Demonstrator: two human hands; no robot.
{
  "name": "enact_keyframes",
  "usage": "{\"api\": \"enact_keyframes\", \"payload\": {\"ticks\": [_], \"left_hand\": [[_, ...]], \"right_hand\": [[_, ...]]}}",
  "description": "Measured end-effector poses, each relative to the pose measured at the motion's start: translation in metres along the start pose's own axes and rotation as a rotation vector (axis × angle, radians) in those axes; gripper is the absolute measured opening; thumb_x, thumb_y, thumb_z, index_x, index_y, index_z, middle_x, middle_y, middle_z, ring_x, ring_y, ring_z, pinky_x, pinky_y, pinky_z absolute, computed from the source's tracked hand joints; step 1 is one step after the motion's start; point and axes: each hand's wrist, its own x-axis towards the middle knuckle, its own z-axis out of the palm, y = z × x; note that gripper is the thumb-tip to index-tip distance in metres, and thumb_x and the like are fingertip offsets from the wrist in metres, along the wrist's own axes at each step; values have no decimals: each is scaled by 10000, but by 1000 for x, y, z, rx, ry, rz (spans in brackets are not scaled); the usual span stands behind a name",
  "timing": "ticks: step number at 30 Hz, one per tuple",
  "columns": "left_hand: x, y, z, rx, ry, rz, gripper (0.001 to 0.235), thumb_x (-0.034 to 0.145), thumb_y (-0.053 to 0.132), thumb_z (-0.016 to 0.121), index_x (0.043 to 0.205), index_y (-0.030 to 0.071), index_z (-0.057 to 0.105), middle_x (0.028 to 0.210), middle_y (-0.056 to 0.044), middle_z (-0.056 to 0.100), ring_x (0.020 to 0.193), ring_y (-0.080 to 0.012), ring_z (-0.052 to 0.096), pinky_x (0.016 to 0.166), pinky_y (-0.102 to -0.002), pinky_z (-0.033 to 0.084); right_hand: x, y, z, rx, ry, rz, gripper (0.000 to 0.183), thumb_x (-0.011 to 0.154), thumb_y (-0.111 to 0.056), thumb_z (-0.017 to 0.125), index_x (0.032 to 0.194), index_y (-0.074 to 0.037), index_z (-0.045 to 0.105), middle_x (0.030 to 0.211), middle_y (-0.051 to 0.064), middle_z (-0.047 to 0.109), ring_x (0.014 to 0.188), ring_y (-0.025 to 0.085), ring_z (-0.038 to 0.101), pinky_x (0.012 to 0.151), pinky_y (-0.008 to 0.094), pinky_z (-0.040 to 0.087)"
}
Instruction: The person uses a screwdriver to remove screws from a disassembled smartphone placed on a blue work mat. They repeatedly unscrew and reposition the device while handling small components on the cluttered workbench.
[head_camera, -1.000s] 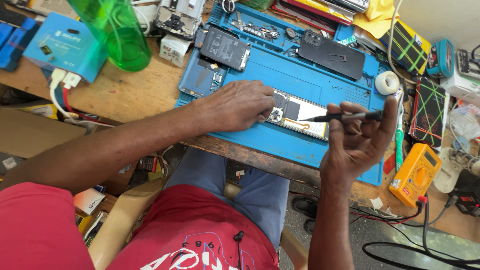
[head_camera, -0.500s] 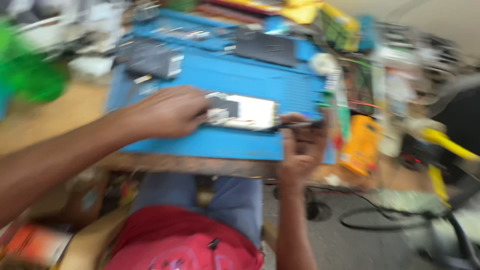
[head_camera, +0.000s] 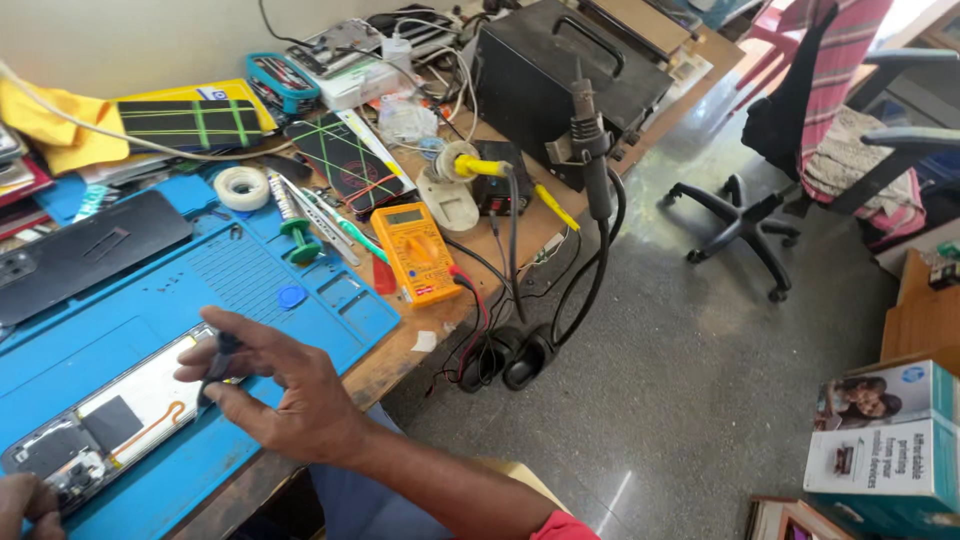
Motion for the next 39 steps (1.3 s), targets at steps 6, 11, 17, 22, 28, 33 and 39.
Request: {"api": "enact_keyframes", "payload": {"ticks": [6,11,17,22,28,33,39], "left_hand": [[27,22,-23,17,24,70,171,779,245,726,820,130,607,767,-106,640,717,-312,662,739,-458,530],[25,52,-131,305,-346,24,198,886,347,648,847,153,640,785,-57,694,795,-260,730,716,-422,607],[28,88,-173,-35,-185,71,133,768,119,667,665,38,689,723,-205,675,692,-412,673,629,-540,557],[20,94,-161,50,-111,90,97,822,84,622,866,5,659,891,-198,670,862,-360,662,741,-513,540],[21,79,-168,-166,-194,61,178,938,157,543,939,-7,614,943,-204,632,928,-391,617,845,-533,505],[18,67,-175,-290,-250,51,144,949,128,536,981,16,621,995,-189,636,987,-388,599,868,-530,484],[20,77,-174,-140,-130,135,70,861,30,583,896,-3,634,950,-195,638,928,-372,620,831,-512,516]], "right_hand": [[-1,4,-1,1,10,13,611,1060,68,633,1610,-58,398,1291,108,666,1222,177,680,1087,314,580],[-3,26,-1,-121,46,62,641,999,34,656,1590,-72,431,1310,88,693,1228,176,712,1092,351,581],[-2,18,-5,-145,48,-29,798,1024,127,643,1678,-79,234,1351,129,671,1243,198,685,1093,351,583],[-9,7,-5,-193,42,-32,778,1078,178,638,1672,-90,213,1370,175,657,1181,219,740,868,208,593],[-11,13,-8,-203,38,-58,791,1101,203,651,1687,-99,212,1354,181,636,1176,227,719,911,220,600],[-9,19,-12,-181,31,-65,809,1079,227,630,1687,-99,208,1348,191,630,1166,232,711,974,250,625],[-11,18,-12,-175,33,-57,789,1112,214,645,1693,-105,217,1338,183,631,1167,227,705,963,239,611]]}}
